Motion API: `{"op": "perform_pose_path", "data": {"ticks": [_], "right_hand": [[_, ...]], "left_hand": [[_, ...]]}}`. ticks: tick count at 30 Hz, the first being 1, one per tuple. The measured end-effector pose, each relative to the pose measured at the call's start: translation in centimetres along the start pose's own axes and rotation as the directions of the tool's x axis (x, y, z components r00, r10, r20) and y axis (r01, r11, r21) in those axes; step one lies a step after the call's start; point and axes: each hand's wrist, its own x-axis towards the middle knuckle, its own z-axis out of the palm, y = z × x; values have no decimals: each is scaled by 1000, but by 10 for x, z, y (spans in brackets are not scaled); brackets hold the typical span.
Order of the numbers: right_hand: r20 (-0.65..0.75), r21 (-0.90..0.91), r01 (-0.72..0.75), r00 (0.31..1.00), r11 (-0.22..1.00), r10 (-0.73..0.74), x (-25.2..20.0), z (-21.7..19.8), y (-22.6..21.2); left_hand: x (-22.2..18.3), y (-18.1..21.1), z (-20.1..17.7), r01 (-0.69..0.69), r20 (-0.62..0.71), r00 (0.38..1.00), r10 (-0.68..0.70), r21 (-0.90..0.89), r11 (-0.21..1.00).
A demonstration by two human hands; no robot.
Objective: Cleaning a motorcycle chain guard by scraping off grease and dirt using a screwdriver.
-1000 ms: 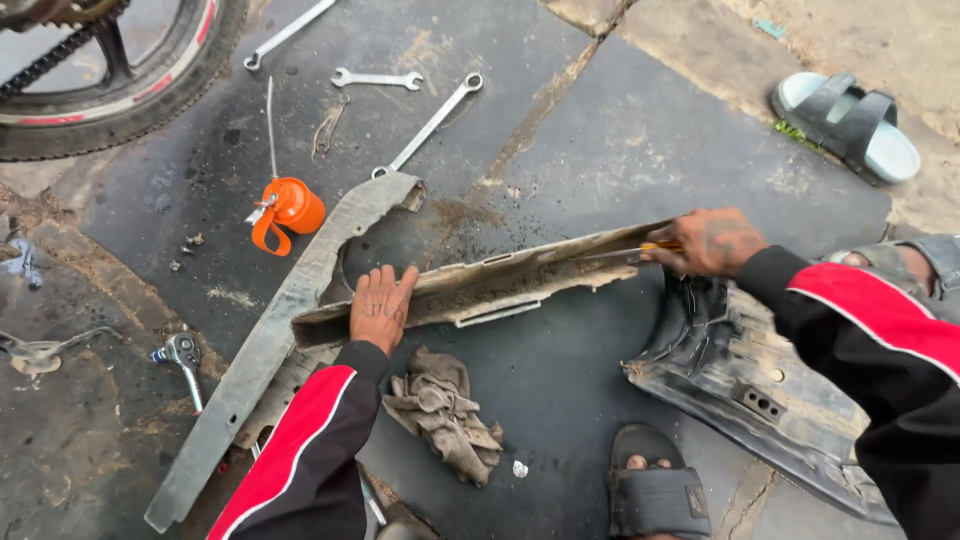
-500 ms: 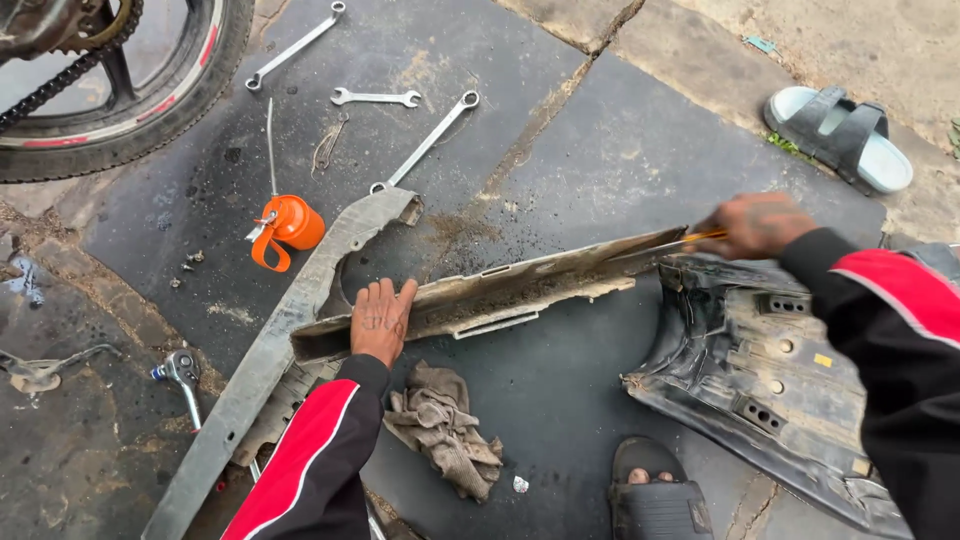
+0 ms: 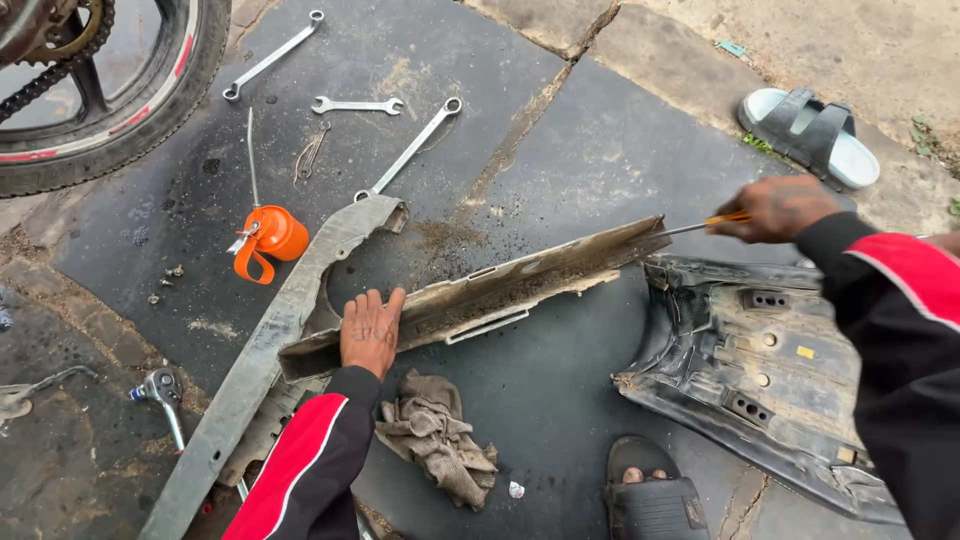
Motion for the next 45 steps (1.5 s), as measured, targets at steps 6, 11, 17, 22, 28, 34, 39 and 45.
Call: {"op": "perform_pose_path", "data": {"ticks": [6,11,17,22,28,34,39,45], "right_hand": [[-94,51,125,988,991,-120,-8,17,-41],[-102,32,138,986,990,-134,-7,7,-39],[-12,-56,-30,999,998,30,-21,15,13],[-111,-58,57,992,997,-63,-42,23,-25],[-110,16,179,978,984,-176,-35,10,-80],[-23,155,98,995,983,-95,-28,29,-67],[11,77,137,990,988,-138,-27,15,-48],[51,91,115,991,989,-120,-12,29,-66]], "left_hand": [[7,1,9,13,21,1000,-14,33,999],[0,2,7,-5,-31,1000,6,55,998],[-16,9,-17,8,-74,997,-2,81,997],[-24,17,-25,-6,-57,998,15,167,986],[-26,15,-7,-2,-80,997,17,185,983],[-16,13,-13,-15,-14,1000,17,157,987],[-12,8,-1,-27,-36,999,32,135,991],[-4,10,-25,-7,-3,1000,7,190,982]]}}
